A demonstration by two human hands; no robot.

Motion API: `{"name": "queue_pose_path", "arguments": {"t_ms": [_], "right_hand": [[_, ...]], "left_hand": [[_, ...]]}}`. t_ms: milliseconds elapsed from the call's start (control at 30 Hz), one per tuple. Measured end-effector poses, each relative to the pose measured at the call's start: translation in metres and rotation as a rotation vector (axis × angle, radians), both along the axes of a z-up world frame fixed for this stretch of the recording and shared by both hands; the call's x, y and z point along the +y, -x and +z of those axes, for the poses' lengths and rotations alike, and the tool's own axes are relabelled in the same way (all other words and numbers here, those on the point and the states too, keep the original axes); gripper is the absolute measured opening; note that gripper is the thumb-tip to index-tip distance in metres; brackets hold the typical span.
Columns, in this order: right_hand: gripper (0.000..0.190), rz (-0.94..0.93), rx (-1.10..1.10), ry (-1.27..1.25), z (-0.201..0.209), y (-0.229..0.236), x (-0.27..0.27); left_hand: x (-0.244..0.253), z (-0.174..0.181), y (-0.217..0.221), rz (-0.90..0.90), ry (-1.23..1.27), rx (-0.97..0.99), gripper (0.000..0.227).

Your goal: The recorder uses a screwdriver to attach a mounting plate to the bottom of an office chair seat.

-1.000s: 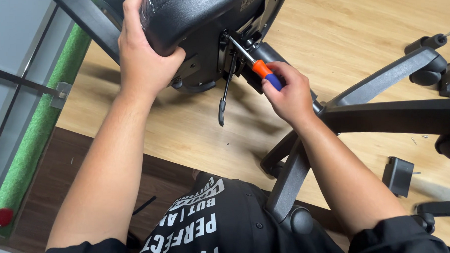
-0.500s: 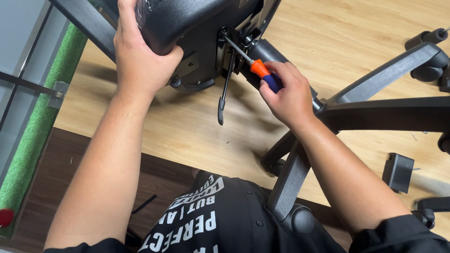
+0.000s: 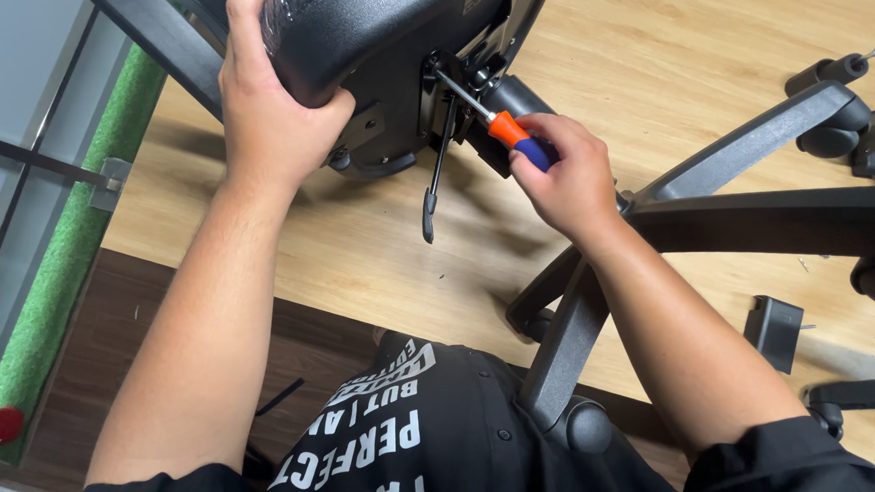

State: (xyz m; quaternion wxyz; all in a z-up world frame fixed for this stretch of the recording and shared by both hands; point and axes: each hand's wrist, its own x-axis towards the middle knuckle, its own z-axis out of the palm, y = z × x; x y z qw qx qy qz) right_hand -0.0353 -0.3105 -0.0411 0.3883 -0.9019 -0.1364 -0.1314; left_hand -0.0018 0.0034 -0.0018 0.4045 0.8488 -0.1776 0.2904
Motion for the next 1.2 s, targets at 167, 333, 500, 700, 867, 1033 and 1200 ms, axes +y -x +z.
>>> {"name": "queue_pose_path", "arguments": {"t_ms": [167, 333, 500, 700, 867, 1033, 1200], "right_hand": [[0.036, -0.059, 0.274, -0.106, 0.008, -0.006, -0.001], [0.036, -0.030, 0.145, -0.045, 0.011, -0.005, -0.003], [0.035, -0.057, 0.040, 0.160, 0.029, 0.004, 0.006], [0.036, -0.059, -0.061, 0.201, 0.022, 0.006, 0.006], [0.034, -0.044, -0.193, 0.299, 0.017, 0.010, 0.013], [0.027, -0.092, -0.183, 0.294, 0.010, 0.007, 0.020], [0.019, -0.069, 0.417, -0.337, -0.007, -0.020, 0.003]], "left_hand": [[0.000, -0.001, 0.000, 0.003, 0.013, 0.018, 0.082], [-0.001, 0.000, 0.002, -0.006, 0.031, 0.020, 0.083], [0.000, 0.000, 0.001, 0.000, 0.012, 0.020, 0.084], [0.000, -0.001, 0.002, -0.009, 0.013, 0.017, 0.084], [0.001, -0.001, 0.002, -0.015, 0.022, 0.013, 0.083], [-0.003, 0.007, 0.003, -0.044, 0.051, 0.006, 0.082], [-0.001, 0.008, 0.003, -0.105, 0.063, -0.040, 0.076]]}}
